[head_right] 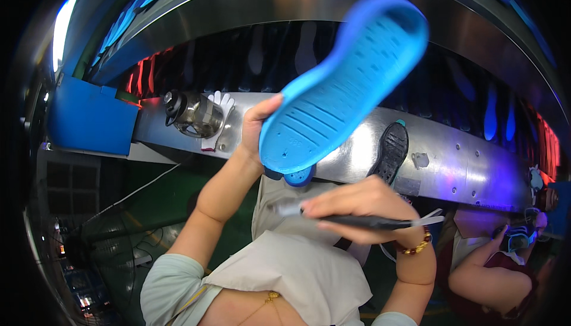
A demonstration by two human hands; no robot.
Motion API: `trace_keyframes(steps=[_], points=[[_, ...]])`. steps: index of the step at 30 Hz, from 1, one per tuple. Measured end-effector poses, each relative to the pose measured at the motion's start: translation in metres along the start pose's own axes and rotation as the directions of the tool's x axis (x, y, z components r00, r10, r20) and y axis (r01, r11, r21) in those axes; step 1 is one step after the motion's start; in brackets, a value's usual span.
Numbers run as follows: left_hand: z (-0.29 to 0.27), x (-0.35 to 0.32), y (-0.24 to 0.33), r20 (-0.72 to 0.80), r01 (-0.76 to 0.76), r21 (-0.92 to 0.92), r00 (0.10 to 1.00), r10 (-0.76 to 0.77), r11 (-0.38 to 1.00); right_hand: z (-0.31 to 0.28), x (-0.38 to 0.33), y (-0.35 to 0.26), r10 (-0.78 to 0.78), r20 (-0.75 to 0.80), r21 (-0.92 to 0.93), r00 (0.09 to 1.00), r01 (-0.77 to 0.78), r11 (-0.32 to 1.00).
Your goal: The person applies liquid to shoe soles using a brush applicator tool and places the finished soles onto a conveyor belt.
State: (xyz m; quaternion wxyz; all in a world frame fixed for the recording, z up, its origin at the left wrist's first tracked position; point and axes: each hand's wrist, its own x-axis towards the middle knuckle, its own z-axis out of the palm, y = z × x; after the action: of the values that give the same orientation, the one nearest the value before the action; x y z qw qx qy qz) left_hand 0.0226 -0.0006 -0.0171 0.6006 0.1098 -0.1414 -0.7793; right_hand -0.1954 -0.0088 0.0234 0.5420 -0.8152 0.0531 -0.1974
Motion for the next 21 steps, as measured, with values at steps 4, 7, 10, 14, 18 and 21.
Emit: trace_keyframes(steps=[4, 7, 10, 14, 18, 21], points=[[0.023, 0.001, 0.003, -0.285, 0.446, 0.320, 0.887, -0.364, 0.836, -0.013, 0.002, 0.010, -0.001, -0.103, -0.148, 0.995, -0.015, 0.989], [0.013, 0.000, 0.005, -0.269, 0.542, 0.375, 0.840, -0.471, 0.752, -0.021, -0.001, -0.008, 0.174, 0.172, -0.358, 0.970, -0.104, 0.928], [0.021, -0.004, 0.012, -0.371, 0.649, 0.338, 0.758, -0.537, 0.682, -0.029, -0.004, 0.001, 0.096, -0.049, -0.204, 0.994, -0.104, 0.973], [0.018, -0.010, 0.016, -0.390, 0.653, 0.456, 0.757, -0.524, 0.605, -0.028, -0.009, 0.003, 0.226, 0.185, -0.401, 0.956, -0.136, 0.906], [0.017, -0.021, 0.026, -0.407, 0.621, 0.483, 0.783, -0.469, 0.618, -0.045, -0.008, 0.016, 0.052, 0.006, -0.277, 0.999, -0.048, 0.960], [0.021, -0.024, 0.026, -0.312, 0.536, 0.609, 0.840, -0.444, 0.585, -0.047, -0.015, 0.028, 0.150, 0.020, -0.231, 0.988, -0.142, 0.963]])
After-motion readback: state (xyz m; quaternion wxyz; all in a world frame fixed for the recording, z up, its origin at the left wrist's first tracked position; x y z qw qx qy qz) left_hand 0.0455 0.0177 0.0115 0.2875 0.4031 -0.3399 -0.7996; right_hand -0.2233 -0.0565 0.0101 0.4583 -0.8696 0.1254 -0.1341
